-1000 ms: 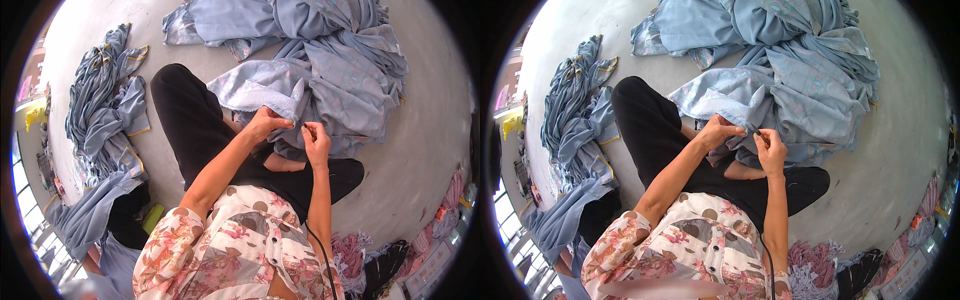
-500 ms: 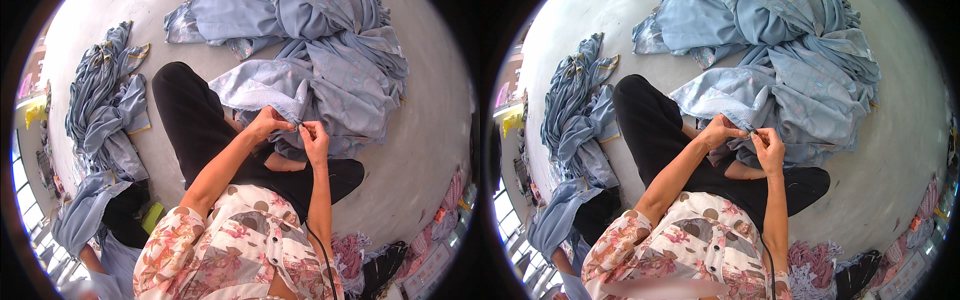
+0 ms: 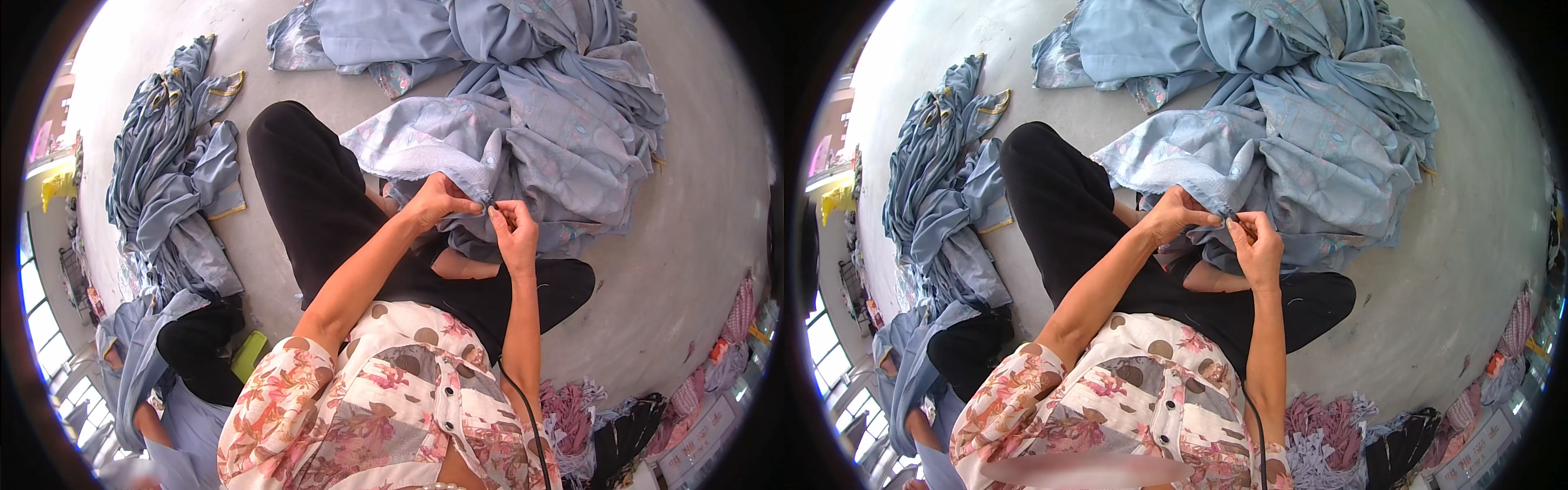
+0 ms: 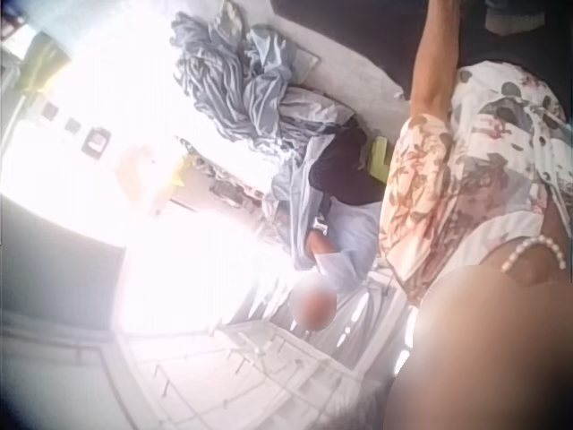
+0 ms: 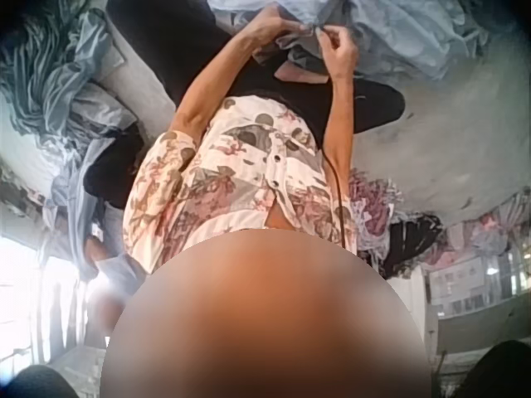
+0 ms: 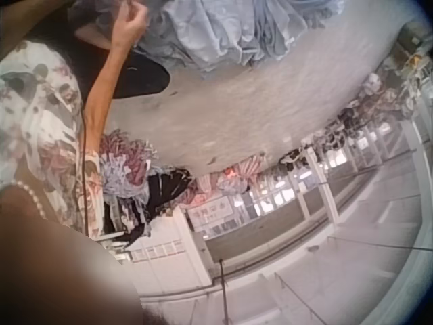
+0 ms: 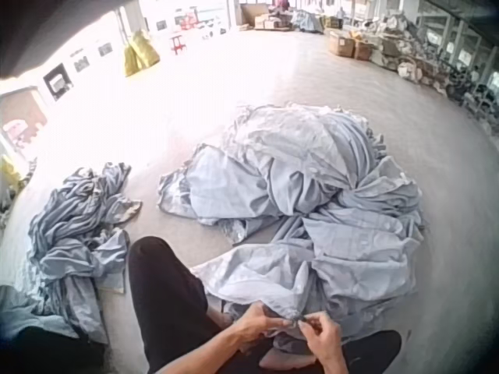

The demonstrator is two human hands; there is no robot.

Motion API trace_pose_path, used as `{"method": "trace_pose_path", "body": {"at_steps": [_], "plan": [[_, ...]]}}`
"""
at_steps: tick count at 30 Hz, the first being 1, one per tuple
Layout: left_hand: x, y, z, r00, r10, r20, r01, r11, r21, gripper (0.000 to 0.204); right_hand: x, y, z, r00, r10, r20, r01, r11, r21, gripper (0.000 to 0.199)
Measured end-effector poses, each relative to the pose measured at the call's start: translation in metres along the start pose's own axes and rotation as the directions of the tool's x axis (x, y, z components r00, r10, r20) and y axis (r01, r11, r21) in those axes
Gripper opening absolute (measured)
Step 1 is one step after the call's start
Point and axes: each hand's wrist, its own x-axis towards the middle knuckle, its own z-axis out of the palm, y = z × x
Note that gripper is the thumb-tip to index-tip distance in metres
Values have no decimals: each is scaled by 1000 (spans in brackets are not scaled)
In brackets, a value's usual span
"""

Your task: The person sits on the floor and uses scissors to cut a light blue patterned fabric into strips. They repeatedly pick up sections of the fabric, cut them, and place the cut pieces aside.

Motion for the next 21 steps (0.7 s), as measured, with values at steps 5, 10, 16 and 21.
{"method": "trace_pose_path", "body": {"at_steps": [5,10,16,21], "plan": [[0,-1,3,1000,9,29,-9,1000,12,37,3,-6,-1,999,20,34,-17,997,-73,18],[1,-2,3,1000,13,26,-13,1000,9,36,1,-3,-2,999,35,22,-33,993,-112,18],[0,1,-1,1000,7,17,-8,1000,28,36,0,-3,-9,998,63,13,-63,997,32,19],[1,-2,0,1000,5,25,-6,1000,28,37,0,-7,-3,999,29,33,-29,1000,-8,18]]}}
